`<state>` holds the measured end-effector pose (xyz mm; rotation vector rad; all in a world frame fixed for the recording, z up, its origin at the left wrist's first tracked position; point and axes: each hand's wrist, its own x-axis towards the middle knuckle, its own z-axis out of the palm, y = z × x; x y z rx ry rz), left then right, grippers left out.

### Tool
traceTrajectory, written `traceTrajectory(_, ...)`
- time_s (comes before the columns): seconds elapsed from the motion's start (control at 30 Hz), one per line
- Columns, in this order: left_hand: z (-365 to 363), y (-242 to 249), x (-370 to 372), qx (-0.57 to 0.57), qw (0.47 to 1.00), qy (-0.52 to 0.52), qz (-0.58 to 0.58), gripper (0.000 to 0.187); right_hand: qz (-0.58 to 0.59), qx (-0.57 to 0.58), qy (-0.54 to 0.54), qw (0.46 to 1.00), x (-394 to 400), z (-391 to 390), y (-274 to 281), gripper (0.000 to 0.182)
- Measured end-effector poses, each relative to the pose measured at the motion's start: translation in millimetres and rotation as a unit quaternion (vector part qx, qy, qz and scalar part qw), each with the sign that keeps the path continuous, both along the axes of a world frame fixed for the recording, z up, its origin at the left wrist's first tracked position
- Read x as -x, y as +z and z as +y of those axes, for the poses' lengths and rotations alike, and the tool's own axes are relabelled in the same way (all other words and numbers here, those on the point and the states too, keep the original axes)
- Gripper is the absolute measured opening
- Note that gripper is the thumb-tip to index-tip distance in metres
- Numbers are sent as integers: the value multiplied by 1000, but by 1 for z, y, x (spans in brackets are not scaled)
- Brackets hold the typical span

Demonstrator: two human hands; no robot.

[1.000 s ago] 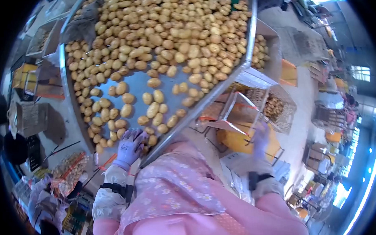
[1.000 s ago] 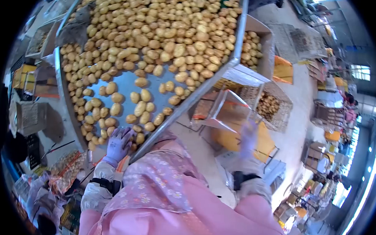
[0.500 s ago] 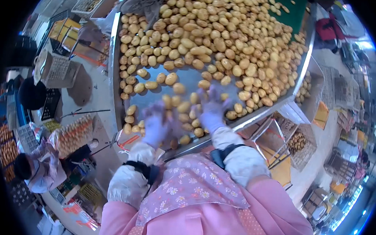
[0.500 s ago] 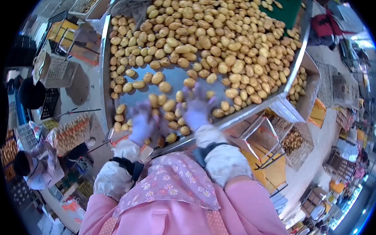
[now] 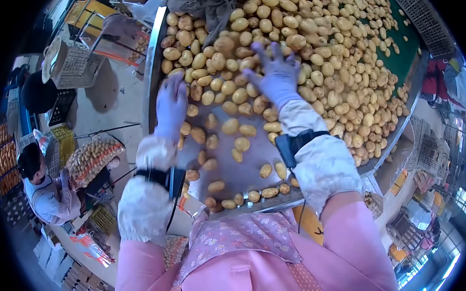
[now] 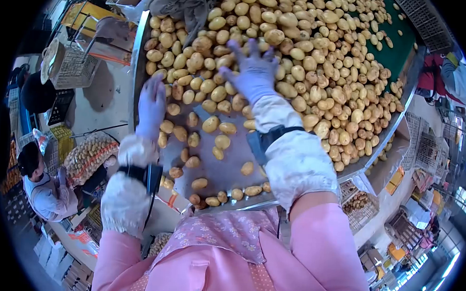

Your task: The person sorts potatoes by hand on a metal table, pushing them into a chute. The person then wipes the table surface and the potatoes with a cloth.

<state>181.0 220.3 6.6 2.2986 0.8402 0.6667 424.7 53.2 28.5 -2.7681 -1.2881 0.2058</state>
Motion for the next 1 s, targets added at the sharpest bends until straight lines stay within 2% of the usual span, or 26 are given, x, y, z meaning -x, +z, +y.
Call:
traceTrajectory(0.03, 15, -21, -24, -33, 999, 8, 7, 36, 13, 26, 36, 999, 13, -1, 9, 71)
traceTrajectory(0.07, 11, -15, -46, -15, 991, 38, 128, 39, 61, 26, 97, 993, 23, -15, 8, 70)
traceTrajectory(0.1, 4, -14, -62, -2, 981, 54, 186, 45, 108, 24, 156, 982, 33, -32, 5, 70)
traceTrajectory(0.17, -25, -30, -64, -119, 983, -28, 139, 52, 89, -35, 237, 967, 58, -88, -3, 69)
traceTrajectory(0.2, -37, -35, -48, -125, 981, -100, 110, 60, 105, -18, 234, 966, 63, -120, -2, 69)
traceTrajectory(0.23, -58, -21, -29, -92, 975, -135, 150, 62, 116, -4, 234, 965, 65, -150, 1, 71)
traceTrajectory(0.3, -101, -9, 12, -59, 973, -142, 173, 65, 80, 32, 67, 994, 90, -208, 2, 76)
traceTrajectory(0.33, -125, -9, 35, -20, 973, -155, 168, 67, 77, 29, 28, 996, 113, -234, -10, 76)
traceTrajectory(0.37, -151, -1, 58, -28, 958, -170, 229, 69, 74, 24, -11, 997, 135, -256, -16, 77)
traceTrajectory(0.4, -176, 2, 84, -25, 949, -196, 245, 68, 111, 89, 13, 990, 155, -263, -2, 72)
traceTrajectory(0.43, -192, 15, 105, -13, 936, -256, 243, 65, 109, 88, 13, 990, 164, -271, 7, 72)
traceTrajectory(0.47, -205, 8, 131, 19, 919, -318, 230, 59, 169, 72, 131, 974, 169, -279, 13, 66)
traceTrajectory(0.5, -207, 4, 155, 16, 920, -319, 230, 59, 225, 56, 247, 941, 171, -287, 16, 60)
traceTrajectory(0.53, -204, 1, 180, 7, 904, -362, 228, 58, 172, 76, 277, 942, 162, -301, 4, 52)
traceTrajectory(0.57, -198, 0, 198, -1, 887, -403, 226, 57, 183, 170, 193, 949, 139, -293, 12, 51)
traceTrajectory(0.6, -187, 0, 210, -4, 888, -401, 226, 57, 89, 234, 180, 951, 113, -265, 52, 60)
traceTrajectory(0.67, -173, 7, 227, -12, 925, -268, 269, 52, 96, 127, -19, 987, 46, -311, -30, 65)
traceTrajectory(0.7, -172, 9, 226, -13, 923, -272, 271, 52, -90, 1, 20, 996, 44, -292, -30, 68)
traceTrajectory(0.73, -168, 8, 216, -46, 953, -176, 241, 52, -103, 24, -13, 994, 42, -264, -29, 68)
traceTrajectory(0.77, -162, 5, 200, -80, 972, -74, 207, 52, -77, 73, -98, 989, 45, -222, -25, 71)
traceTrajectory(0.8, -158, 16, 171, -68, 977, -85, 182, 51, -58, -98, -64, 991, 35, -202, -55, 77)
traceTrajectory(0.83, -158, 31, 136, -55, 981, -99, 159, 50, -39, -115, -139, 983, 52, -170, -51, 84)
traceTrajectory(0.87, -162, 39, 105, 14, 979, -140, 148, 48, -26, -85, -145, 985, 60, -149, -56, 85)
traceTrajectory(0.9, -167, 42, 76, 80, 971, -180, 133, 47, -46, -172, -133, 975, 72, -130, -55, 80)
traceTrajectory(0.97, -188, 41, 34, 31, 954, -240, 179, 41, -64, -224, -5, 972, 89, -96, -31, 57)
traceTrajectory(1.0, -194, 40, 30, 29, 954, -240, 180, 41, 41, -230, 68, 970, 94, -79, -27, 45)
